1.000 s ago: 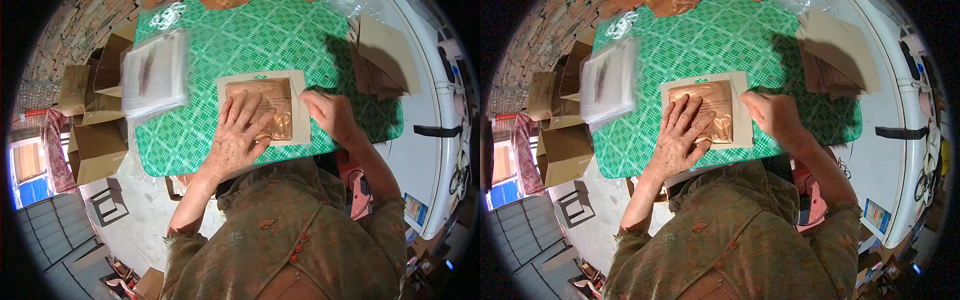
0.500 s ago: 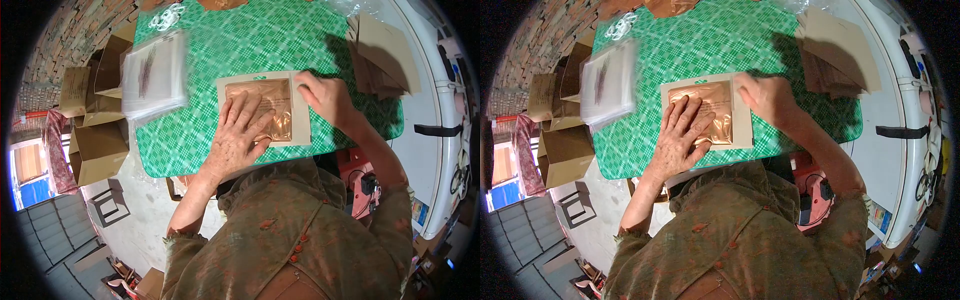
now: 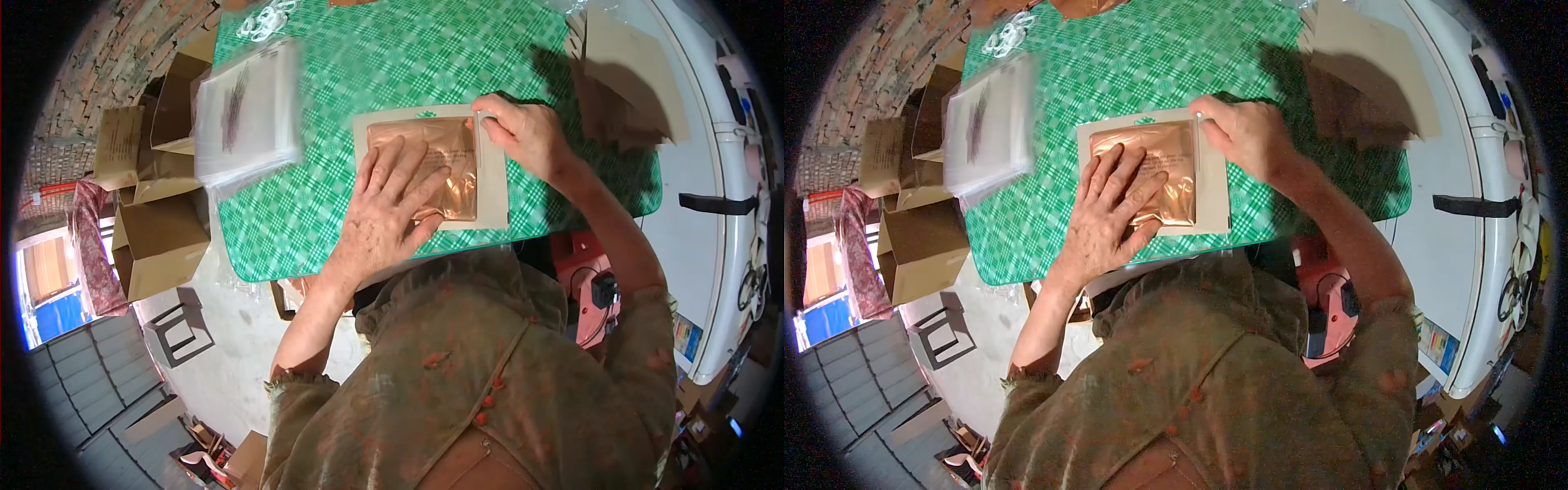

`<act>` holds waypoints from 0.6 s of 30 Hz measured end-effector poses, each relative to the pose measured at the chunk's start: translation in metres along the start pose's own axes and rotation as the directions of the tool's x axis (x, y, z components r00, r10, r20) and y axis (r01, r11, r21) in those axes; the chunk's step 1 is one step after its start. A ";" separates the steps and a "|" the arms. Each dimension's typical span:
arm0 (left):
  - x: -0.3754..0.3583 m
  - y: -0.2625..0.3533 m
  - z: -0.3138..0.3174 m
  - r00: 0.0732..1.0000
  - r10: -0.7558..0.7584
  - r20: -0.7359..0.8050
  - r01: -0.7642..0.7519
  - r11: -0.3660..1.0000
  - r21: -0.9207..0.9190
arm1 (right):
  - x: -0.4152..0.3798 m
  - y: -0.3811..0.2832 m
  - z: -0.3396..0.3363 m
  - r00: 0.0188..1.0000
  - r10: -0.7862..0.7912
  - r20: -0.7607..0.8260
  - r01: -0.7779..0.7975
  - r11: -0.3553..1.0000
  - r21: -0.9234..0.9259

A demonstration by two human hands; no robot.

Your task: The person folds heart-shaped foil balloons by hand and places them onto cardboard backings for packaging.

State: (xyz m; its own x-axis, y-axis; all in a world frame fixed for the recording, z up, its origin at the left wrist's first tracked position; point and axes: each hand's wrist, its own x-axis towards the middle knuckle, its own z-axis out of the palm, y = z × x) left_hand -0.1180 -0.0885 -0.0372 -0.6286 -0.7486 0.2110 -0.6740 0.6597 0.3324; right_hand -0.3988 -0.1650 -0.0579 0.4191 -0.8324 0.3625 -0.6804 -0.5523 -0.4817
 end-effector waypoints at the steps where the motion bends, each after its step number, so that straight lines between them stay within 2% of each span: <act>1: 0.000 0.000 0.001 1.000 0.001 -0.001 -0.001 1.000 0.003 | -0.001 0.001 0.002 1.000 -0.009 -0.013 0.010 1.000 0.009; 3: 0.000 -0.001 0.002 1.000 0.010 0.001 -0.010 1.000 0.002 | -0.001 0.001 0.002 0.999 -0.025 -0.039 0.025 0.999 0.021; 6: -0.001 -0.001 0.003 1.000 0.025 0.006 -0.025 1.000 -0.008 | -0.003 -0.005 -0.005 1.000 0.026 0.009 -0.026 1.000 0.004; 9: -0.001 -0.002 0.005 1.000 0.029 -0.008 -0.029 1.000 -0.003 | -0.007 -0.009 0.000 0.996 0.078 -0.037 -0.080 0.996 -0.035; 12: 0.000 -0.003 0.005 0.999 0.038 -0.015 -0.038 0.999 0.006 | -0.011 -0.008 0.000 1.000 0.022 -0.021 -0.023 0.999 -0.024; 18: 0.008 -0.008 0.001 0.999 0.027 -0.027 -0.026 0.999 0.043 | -0.038 -0.013 -0.016 0.998 -0.055 0.037 0.047 0.981 0.188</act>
State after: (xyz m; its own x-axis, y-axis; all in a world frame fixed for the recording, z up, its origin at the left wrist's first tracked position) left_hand -0.1181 -0.0994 -0.0388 -0.6360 -0.7320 0.2441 -0.6738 0.6811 0.2866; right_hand -0.4157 -0.1251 -0.0522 0.4777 -0.8020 0.3586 -0.5345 -0.5893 -0.6058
